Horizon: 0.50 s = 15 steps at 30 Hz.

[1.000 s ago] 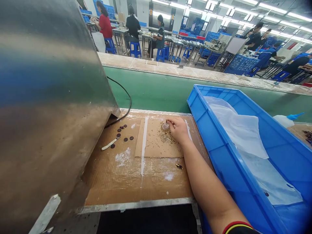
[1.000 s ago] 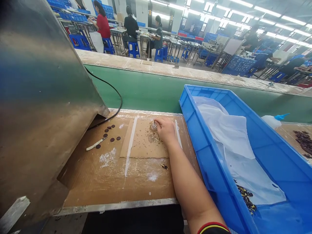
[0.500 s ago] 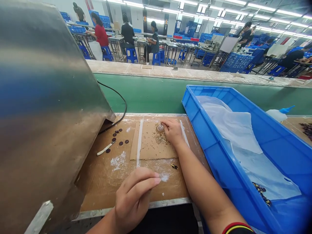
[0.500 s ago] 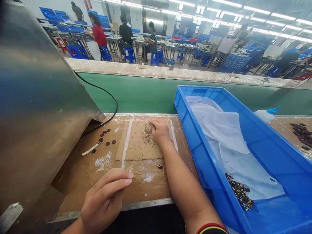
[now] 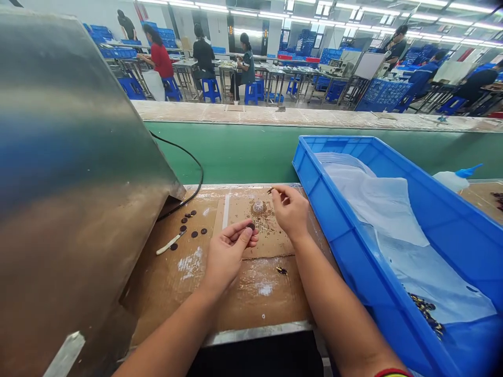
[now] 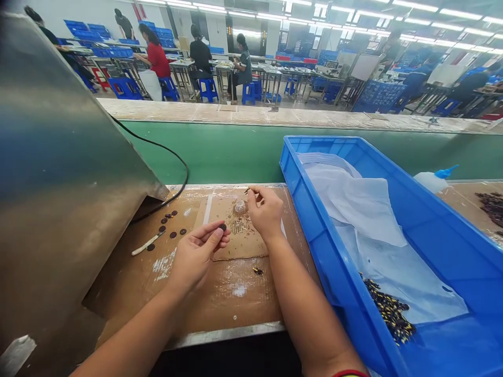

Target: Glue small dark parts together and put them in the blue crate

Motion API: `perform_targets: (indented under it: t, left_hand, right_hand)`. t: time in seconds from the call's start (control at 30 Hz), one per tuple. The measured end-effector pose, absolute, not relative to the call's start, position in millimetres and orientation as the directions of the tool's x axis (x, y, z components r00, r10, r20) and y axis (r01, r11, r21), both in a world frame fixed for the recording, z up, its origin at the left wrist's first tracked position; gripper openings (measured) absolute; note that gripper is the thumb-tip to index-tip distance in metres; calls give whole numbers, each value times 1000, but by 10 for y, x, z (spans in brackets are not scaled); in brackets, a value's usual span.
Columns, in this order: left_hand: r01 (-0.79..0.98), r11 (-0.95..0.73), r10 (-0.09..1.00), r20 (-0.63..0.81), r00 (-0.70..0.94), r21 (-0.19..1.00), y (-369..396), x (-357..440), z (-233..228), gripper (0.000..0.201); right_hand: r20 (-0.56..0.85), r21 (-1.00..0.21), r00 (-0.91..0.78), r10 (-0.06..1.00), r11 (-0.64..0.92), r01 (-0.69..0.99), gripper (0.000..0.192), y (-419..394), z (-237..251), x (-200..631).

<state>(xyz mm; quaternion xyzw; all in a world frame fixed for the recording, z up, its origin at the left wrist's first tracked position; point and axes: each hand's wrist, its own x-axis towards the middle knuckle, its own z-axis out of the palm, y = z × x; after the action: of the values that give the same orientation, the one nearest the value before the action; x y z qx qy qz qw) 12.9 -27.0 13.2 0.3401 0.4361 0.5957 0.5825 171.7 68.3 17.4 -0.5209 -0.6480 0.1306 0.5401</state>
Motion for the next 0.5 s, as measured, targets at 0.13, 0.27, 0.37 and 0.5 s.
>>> perform_targets:
  t: [0.13, 0.27, 0.37, 0.5]
  left_hand:
    - [-388, 106, 990, -133, -42, 915, -142, 138, 136, 44]
    - [-369, 111, 988, -143, -62, 923, -65, 144, 41, 45]
    - [-373, 87, 979, -149, -139, 924, -39, 136, -65, 42]
    - [-262, 20, 978, -74, -197, 965, -65, 99, -145, 36]
  right_hand:
    - [322, -944, 178, 930, 301, 137, 23, 464, 175, 1792]
    - [10, -953, 18, 1000, 15, -303, 19, 318, 44, 1721]
    - [-16, -935, -134, 991, -63, -349, 16, 248, 21, 1634]
    - [41, -978, -210, 977, -4, -208, 14, 177, 65, 1580]
